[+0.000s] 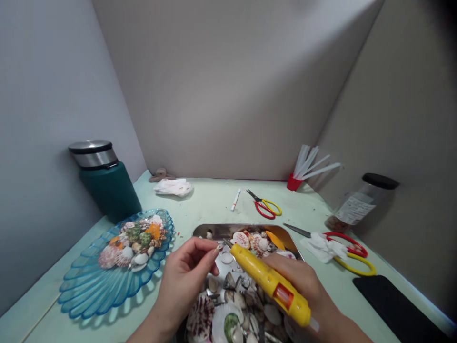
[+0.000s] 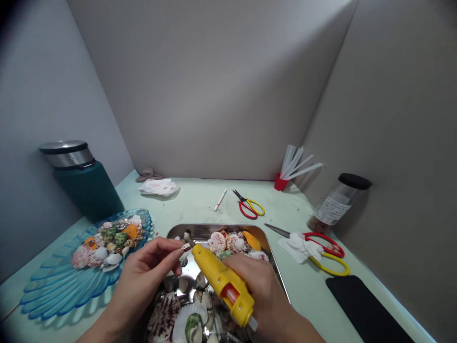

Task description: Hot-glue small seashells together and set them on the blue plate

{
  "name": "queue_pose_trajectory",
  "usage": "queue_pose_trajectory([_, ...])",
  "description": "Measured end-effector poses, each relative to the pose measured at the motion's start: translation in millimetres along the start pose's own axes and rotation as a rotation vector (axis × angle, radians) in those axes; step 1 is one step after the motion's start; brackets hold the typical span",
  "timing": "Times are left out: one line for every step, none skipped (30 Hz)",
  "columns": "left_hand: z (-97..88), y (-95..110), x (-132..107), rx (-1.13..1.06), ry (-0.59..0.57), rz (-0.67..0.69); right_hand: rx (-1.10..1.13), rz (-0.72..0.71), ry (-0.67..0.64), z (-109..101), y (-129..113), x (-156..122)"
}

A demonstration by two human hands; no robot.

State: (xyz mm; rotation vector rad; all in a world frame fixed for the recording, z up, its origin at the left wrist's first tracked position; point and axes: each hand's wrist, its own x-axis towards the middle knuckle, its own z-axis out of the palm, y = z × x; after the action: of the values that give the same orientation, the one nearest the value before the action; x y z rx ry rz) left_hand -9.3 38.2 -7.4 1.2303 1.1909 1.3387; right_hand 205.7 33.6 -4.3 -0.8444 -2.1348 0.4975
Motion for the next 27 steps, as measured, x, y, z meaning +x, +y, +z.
queue_pose_trajectory([-0.1, 0.0, 0.1, 0.006, -0.004, 0.001, 0.000, 0.017, 0.007, -0.3, 0.1, 0.1])
queue_pose_trajectory([-0.1, -0.1, 0.2, 0.010, -0.009, 0.005, 0.004, 0.034, 0.008, -0.6, 0.1, 0.2])
queue_pose_trajectory([-0.2, -0.3, 0.3, 0.015, -0.014, 0.011, 0.006, 0.051, 0.005, -0.9, 0.2, 0.1])
queue_pose_trajectory([-0.3, -0.7, 0.2, 0.021, -0.017, 0.019, 0.007, 0.067, -0.002, -1.0, 0.3, 0.1])
queue_pose_trajectory([-0.4, -1.0, 0.0, 0.030, -0.019, 0.027, 0.008, 0.083, -0.010, -1.2, 0.3, -0.1])
queue_pose_trajectory([-0.4, -1.4, -0.4, 0.040, -0.017, 0.038, 0.009, 0.095, -0.017, -1.3, 0.3, -0.3])
queue_pose_trajectory([-0.4, -1.7, -0.9, 0.052, -0.014, 0.050, 0.009, 0.097, -0.019, -1.4, 0.2, -0.5])
queue_pose_trajectory([-0.4, -1.9, -1.5, 0.064, -0.011, 0.059, 0.008, 0.092, -0.018, -1.6, 0.1, -0.6])
queue_pose_trajectory([-0.3, -2.0, -2.1, 0.073, -0.008, 0.066, 0.007, 0.080, -0.014, -1.7, 0.0, -0.7])
queue_pose_trajectory([-0.2, -2.0, -2.6, 0.079, -0.004, 0.072, 0.005, 0.064, -0.007, -1.8, -0.1, -0.6])
queue_pose_trajectory([-0.1, -1.9, -2.9, 0.083, 0.000, 0.074, 0.004, 0.052, -0.003, -1.8, -0.3, -0.4])
queue_pose_trajectory([0.0, -1.9, -3.0, 0.087, 0.003, 0.075, 0.005, 0.043, -0.003, -1.7, -0.3, -0.1])
queue_pose_trajectory([0.0, -1.8, -2.9, 0.091, 0.005, 0.075, 0.005, 0.038, -0.004, -1.5, -0.3, 0.3])
queue_pose_trajectory([-0.1, -1.9, -2.6, 0.094, 0.007, 0.078, 0.005, 0.040, -0.007, -1.3, -0.2, 0.7])
queue_pose_trajectory([-0.3, -2.1, -2.3, 0.098, 0.007, 0.081, 0.006, 0.042, -0.012, -1.0, 0.1, 1.0])
queue_pose_trajectory([-0.6, -2.5, -1.9, 0.098, 0.007, 0.083, 0.007, 0.041, -0.018, -0.8, 0.5, 1.1])
queue_pose_trajectory([-0.9, -2.8, -1.6, 0.096, 0.009, 0.082, 0.009, 0.037, -0.023, -0.5, 1.0, 1.1])
queue_pose_trajectory([-1.3, -3.2, -1.4, 0.091, 0.012, 0.080, 0.013, 0.030, -0.029, -0.2, 1.6, 0.9])
queue_pose_trajectory([-1.7, -3.6, -1.3, 0.082, 0.015, 0.075, 0.016, 0.027, -0.039, 0.0, 2.2, 0.5])
queue_pose_trajectory([-1.9, -3.7, -1.3, 0.071, 0.018, 0.069, 0.019, 0.023, -0.049, 0.1, 2.7, -0.1])
queue_pose_trajectory([-2.0, -3.6, -1.2, 0.058, 0.020, 0.063, 0.019, 0.021, -0.052, 0.1, 3.1, -0.7])
queue_pose_trajectory([-2.0, -3.3, -1.1, 0.045, 0.020, 0.058, 0.019, 0.025, -0.054, 0.0, 3.3, -1.3])
queue_pose_trajectory([-1.7, -2.9, -1.0, 0.032, 0.018, 0.054, 0.017, 0.036, -0.056, -0.1, 3.4, -1.9])
queue_pose_trajectory([-1.4, -2.3, -0.8, 0.022, 0.017, 0.052, 0.013, 0.046, -0.051, -0.4, 3.3, -2.4])
queue_pose_trajectory([-1.0, -1.8, -0.6, 0.014, 0.016, 0.048, 0.009, 0.053, -0.042, -0.7, 3.1, -2.7])
queue_pose_trajectory([-0.7, -1.5, -0.4, 0.008, 0.015, 0.044, 0.005, 0.055, -0.033, -1.0, 2.9, -2.9])
queue_pose_trajectory([-0.4, -1.4, -0.2, 0.002, 0.015, 0.036, 0.001, 0.054, -0.026, -1.2, 2.7, -2.8])
